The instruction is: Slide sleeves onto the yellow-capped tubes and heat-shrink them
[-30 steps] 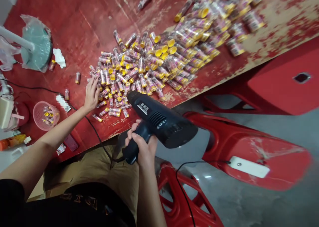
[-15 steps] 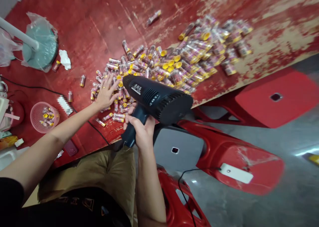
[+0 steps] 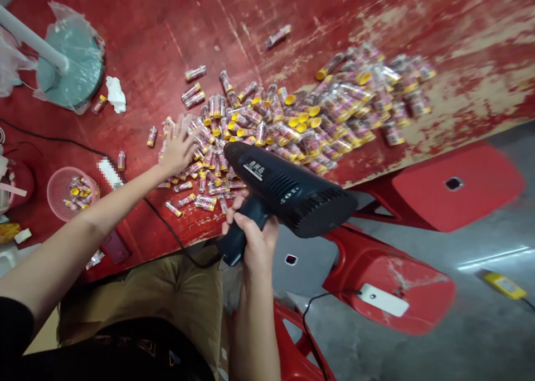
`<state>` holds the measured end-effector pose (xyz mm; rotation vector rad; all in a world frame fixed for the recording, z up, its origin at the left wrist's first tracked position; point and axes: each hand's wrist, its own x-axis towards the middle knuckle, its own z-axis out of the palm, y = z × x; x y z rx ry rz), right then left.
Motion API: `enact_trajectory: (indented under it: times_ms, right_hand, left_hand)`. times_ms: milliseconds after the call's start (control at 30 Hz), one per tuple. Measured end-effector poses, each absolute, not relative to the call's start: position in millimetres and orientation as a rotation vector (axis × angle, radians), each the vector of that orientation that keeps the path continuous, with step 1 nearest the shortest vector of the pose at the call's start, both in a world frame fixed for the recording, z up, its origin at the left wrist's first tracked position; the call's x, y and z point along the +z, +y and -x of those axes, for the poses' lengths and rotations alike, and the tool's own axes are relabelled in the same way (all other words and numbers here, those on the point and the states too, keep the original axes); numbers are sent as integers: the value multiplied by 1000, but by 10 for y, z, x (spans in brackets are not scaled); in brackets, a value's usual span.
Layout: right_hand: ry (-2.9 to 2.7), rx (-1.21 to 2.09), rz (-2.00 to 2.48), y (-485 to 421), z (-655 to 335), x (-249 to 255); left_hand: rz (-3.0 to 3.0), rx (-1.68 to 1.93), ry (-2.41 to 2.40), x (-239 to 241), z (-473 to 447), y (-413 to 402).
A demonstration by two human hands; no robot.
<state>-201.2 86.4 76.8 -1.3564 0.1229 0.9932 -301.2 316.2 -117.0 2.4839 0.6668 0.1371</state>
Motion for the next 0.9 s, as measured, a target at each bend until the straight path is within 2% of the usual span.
enact_trajectory:
  times_ms: [100, 167, 400, 633, 767, 900]
  right_hand:
    - [114, 983, 1354, 902, 2002, 779]
    - [116, 985, 1357, 930, 1974, 800]
    - [96, 957, 1373, 993, 1910, 816]
    - [95, 1070, 1290, 1000, 1932, 729]
    - [110, 1261, 1157, 1048, 1943, 743]
    - [61, 1280, 1183, 1171, 2034, 809]
  left_hand:
    - [-2555, -62, 277, -1180, 2847, 2878]
    - [-2547, -89, 235, -1239, 2804, 2828]
    - [-2386, 176, 874, -1259, 3437, 3366]
    - [-2398, 81, 658, -1276, 3726, 3422]
    - [-2280, 238, 961, -1386, 3867, 3530]
    - [-2115, 420, 1295, -1536, 4080, 3587]
